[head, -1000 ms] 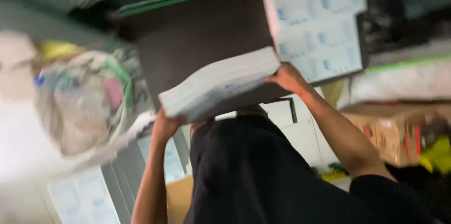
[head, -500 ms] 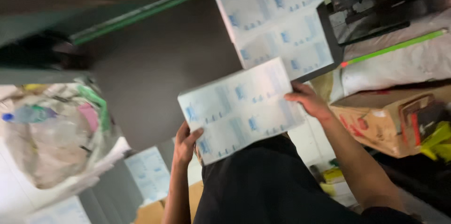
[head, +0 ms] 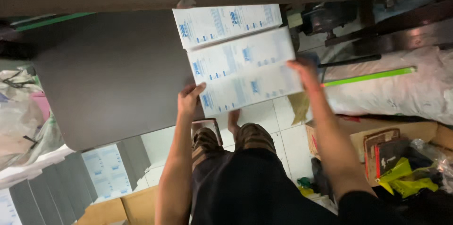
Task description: The person picks up stacks of white papers with blue printed patterns from a table and arranges them into a larger pile. The person repeatedly lifts, aligns, and places the paper stacks by hand in a cluttered room.
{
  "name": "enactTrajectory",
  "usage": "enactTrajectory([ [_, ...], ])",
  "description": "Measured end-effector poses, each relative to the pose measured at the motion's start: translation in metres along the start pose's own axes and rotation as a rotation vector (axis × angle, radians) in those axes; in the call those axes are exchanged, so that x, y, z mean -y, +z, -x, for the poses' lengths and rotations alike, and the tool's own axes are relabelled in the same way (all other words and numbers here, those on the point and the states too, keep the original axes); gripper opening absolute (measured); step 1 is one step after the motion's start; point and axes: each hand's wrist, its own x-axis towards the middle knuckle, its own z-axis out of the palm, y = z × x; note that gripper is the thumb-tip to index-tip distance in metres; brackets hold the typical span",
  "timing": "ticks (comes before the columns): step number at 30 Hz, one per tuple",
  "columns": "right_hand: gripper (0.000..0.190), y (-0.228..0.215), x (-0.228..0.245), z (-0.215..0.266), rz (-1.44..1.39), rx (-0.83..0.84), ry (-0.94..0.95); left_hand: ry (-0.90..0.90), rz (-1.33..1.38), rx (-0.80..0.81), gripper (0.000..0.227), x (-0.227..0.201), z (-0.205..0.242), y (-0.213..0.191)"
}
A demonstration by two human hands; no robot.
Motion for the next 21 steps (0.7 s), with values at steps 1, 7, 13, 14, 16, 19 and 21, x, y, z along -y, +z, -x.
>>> enactTrajectory([
  [1, 0.047, -0.002, -0.012, -0.001, 0.001, 0.007, 0.003, -0.004, 0.0, -0.007, 0.05, 0.01, -0.002, -0.001],
  [7, 0.047, -0.007, -0.036, -0.024, 0.104, 0.067, 0.105, 0.022, -0.066, -0.06, 0.054, 0.019, -0.007, 0.006],
  [13, 0.052, -0.011, -0.014, -0.027, 0.098, 0.089, 0.162, 0.647, -0.758, -0.012, 0.028, 0.015, 0.001, 0.008],
  [14, 0.051, -0.01, -0.013, -0.03, 0.12, 0.085, 0.133, 0.359, -0.511, -0.043, 0.041, 0.0, 0.004, 0.015],
  [16, 0.05, -0.012, -0.013, -0.017, 0.147, 0.083, 0.12, 0.055, -0.268, -0.064, 0.055, -0.006, 0.019, 0.021],
  [19, 0.061, -0.016, -0.001, -0.005, 0.229, 0.064, 0.086, 0.062, -0.226, -0.099, 0.078, 0.01, 0.028, 0.026],
  [21, 0.052, -0.021, -0.009, 0.008, 0.259, 0.11, 0.11, -0.044, -0.189, -0.11, 0.085, 0.039, 0.034, 0.025],
])
